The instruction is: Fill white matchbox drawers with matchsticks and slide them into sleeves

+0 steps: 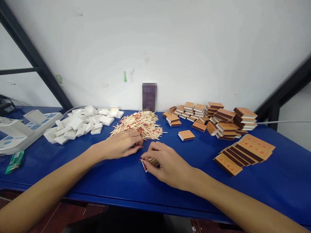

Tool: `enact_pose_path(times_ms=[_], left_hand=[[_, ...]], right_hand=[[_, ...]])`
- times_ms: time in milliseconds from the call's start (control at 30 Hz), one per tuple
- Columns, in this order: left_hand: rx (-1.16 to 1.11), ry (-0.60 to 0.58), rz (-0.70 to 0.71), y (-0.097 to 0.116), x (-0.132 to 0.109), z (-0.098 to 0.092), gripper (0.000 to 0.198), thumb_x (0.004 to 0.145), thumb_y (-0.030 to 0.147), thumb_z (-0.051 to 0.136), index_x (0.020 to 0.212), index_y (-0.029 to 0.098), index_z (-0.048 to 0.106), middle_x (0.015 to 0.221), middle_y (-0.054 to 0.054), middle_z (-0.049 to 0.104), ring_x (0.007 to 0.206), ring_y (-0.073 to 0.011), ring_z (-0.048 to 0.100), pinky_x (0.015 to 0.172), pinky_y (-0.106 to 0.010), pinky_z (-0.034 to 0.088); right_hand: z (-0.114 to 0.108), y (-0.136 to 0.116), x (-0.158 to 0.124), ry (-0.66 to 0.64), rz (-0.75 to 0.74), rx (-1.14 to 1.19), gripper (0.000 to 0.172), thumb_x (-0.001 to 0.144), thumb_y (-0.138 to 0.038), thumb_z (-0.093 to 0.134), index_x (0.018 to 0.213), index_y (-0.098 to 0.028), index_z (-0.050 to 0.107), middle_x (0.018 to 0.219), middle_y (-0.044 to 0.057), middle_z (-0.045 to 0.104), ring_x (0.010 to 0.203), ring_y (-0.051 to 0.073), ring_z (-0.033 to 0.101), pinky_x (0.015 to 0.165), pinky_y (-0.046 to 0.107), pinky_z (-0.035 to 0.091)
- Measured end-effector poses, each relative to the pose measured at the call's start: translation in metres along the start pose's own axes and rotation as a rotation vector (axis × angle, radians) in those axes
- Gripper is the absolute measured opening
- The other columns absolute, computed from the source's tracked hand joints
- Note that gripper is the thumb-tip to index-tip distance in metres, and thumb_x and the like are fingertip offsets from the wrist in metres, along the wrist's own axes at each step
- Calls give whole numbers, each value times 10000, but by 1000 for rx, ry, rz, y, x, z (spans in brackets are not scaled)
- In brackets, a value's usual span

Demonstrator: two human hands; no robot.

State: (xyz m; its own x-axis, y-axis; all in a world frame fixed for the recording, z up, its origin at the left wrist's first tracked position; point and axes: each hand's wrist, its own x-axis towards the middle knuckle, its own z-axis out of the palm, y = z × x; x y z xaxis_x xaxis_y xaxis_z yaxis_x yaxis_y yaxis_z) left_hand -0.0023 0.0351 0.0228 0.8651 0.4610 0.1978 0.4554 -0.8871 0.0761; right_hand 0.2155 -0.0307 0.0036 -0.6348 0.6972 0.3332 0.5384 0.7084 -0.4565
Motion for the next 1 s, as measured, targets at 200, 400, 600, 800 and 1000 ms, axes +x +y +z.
enact_pose_path(times_ms=[200, 400, 600, 800, 1000], left_hand=[[-524, 265, -88, 15, 7, 3, 180, 923, 192, 493, 1061, 158, 604, 761, 1, 611, 646, -101, 543, 595, -221, 431], [-928, 404, -177, 26, 12, 12, 201, 915, 244, 571, 1074, 149, 649, 933, -62, 696, 768, -123, 656, 700, -263, 543], [-830, 328, -143, 20, 6, 5, 103, 842, 249, 677, 825, 147, 685, 794, -35, 710, 716, -125, 646, 647, -245, 515], [-671, 200, -48, 11, 0, -5, 187, 839, 315, 671, 944, 161, 651, 867, -28, 675, 759, -128, 591, 699, -264, 479], [-515, 17, 14, 6, -1, -6, 118, 838, 297, 650, 866, 185, 672, 825, -16, 651, 823, -161, 550, 803, -314, 429]], right_hand=[[-4, 3, 1, 196, 71, 66, 138, 921, -270, 554, 976, -196, 657, 823, 42, 615, 719, 159, 570, 637, 281, 457], [-3, 13, 10, 258, 253, 370, 197, 876, -387, 635, 943, -208, 683, 842, 25, 715, 771, 176, 647, 699, 285, 501], [-11, 9, 7, 271, 227, 283, 184, 875, -365, 632, 836, -207, 718, 788, 31, 727, 704, 172, 642, 649, 278, 493], [-20, 15, 4, 38, -35, 111, 182, 943, -287, 562, 967, -221, 730, 861, 45, 715, 790, 161, 636, 714, 277, 493], [-24, 21, 3, -127, -125, 92, 227, 979, -248, 502, 1039, -229, 720, 1047, 68, 686, 980, 176, 612, 888, 314, 482]])
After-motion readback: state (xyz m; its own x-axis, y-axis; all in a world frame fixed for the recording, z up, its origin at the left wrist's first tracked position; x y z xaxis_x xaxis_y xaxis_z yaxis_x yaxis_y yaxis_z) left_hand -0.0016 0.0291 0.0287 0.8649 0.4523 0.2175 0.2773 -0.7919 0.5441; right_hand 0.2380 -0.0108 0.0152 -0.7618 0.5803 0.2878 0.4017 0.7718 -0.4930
